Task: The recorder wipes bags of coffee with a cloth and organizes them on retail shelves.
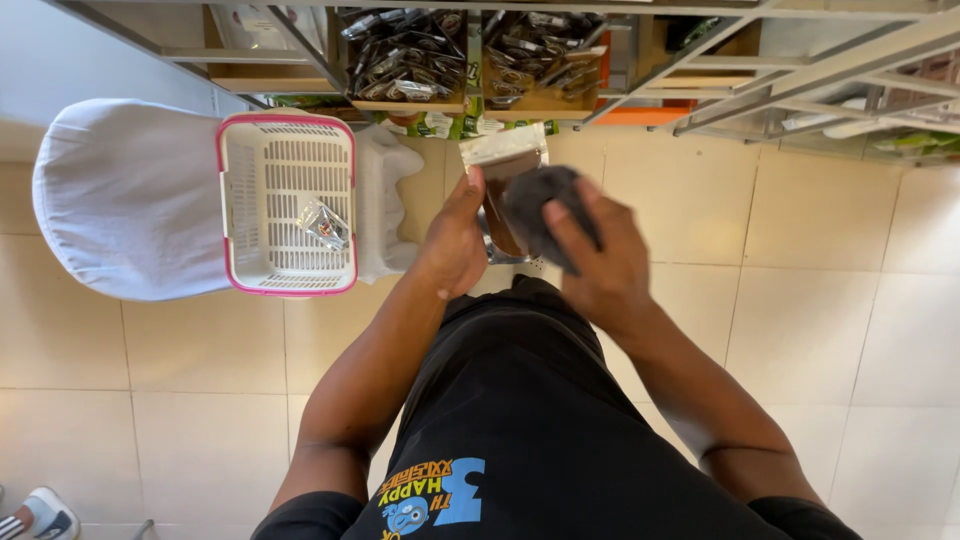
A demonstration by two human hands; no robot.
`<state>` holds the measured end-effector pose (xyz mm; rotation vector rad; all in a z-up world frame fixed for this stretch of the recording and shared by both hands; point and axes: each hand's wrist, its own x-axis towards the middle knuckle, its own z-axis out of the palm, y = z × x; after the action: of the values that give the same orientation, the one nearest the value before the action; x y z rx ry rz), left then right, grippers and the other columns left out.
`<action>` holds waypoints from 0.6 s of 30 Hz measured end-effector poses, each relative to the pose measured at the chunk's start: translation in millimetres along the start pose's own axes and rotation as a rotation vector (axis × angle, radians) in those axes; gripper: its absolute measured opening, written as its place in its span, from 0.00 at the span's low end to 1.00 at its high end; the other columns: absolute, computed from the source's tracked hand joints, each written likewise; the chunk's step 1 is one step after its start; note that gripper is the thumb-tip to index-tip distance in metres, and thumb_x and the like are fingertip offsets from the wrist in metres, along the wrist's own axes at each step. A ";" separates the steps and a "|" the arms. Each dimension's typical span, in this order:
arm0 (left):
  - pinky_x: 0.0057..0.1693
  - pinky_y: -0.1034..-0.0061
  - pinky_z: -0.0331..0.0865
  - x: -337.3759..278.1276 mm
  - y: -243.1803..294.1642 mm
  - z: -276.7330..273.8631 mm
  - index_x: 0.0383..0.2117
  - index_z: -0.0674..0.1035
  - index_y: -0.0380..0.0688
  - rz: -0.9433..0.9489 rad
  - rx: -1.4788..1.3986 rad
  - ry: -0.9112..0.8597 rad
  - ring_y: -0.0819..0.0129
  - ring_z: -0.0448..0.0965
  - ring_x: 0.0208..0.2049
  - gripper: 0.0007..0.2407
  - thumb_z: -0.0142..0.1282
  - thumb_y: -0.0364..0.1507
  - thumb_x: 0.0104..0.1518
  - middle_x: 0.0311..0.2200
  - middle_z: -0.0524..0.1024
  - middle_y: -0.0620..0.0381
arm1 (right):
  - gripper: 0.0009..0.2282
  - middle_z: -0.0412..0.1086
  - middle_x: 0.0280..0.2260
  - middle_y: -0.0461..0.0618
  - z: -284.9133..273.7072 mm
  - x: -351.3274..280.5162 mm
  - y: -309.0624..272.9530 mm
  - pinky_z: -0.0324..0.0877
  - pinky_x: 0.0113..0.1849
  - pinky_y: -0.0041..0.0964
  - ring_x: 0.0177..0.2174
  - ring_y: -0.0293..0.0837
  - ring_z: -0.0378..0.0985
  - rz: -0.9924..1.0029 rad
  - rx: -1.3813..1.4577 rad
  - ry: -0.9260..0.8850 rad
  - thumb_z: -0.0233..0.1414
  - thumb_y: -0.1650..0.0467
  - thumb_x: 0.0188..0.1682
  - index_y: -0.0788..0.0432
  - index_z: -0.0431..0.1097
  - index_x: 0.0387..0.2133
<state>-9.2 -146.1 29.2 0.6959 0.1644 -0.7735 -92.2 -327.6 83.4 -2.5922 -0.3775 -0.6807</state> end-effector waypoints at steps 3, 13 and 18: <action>0.65 0.63 0.68 7.5 -17.0 1.2 0.65 0.65 0.43 -0.020 0.054 0.076 0.65 0.71 0.60 0.26 0.42 0.47 0.67 0.58 0.72 0.55 | 0.24 0.67 0.55 0.68 8.0 -0.2 8.6 0.74 0.48 0.51 0.47 0.64 0.74 0.089 0.046 -0.105 0.57 0.82 0.38 0.61 0.74 0.52; 0.58 0.69 0.71 65.7 -49.3 -18.7 0.52 0.76 0.38 0.175 0.045 0.190 0.69 0.76 0.50 0.18 0.51 0.40 0.67 0.48 0.79 0.57 | 0.26 0.71 0.52 0.59 42.7 -89.8 104.6 0.70 0.55 0.41 0.53 0.55 0.76 0.772 0.476 -0.086 0.45 0.84 0.41 0.63 0.69 0.56; 0.61 0.68 0.70 102.3 -68.9 -34.8 0.53 0.72 0.36 0.315 0.108 0.153 0.68 0.76 0.51 0.12 0.55 0.31 0.71 0.47 0.77 0.56 | 0.32 0.71 0.51 0.54 84.1 -111.3 130.7 0.66 0.52 0.34 0.49 0.45 0.73 1.192 1.202 -0.326 0.43 0.85 0.39 0.61 0.64 0.63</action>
<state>20.2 -219.0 -72.1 0.8605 0.1481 -0.4297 -105.1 -418.3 -84.4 -1.3163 0.5285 0.3500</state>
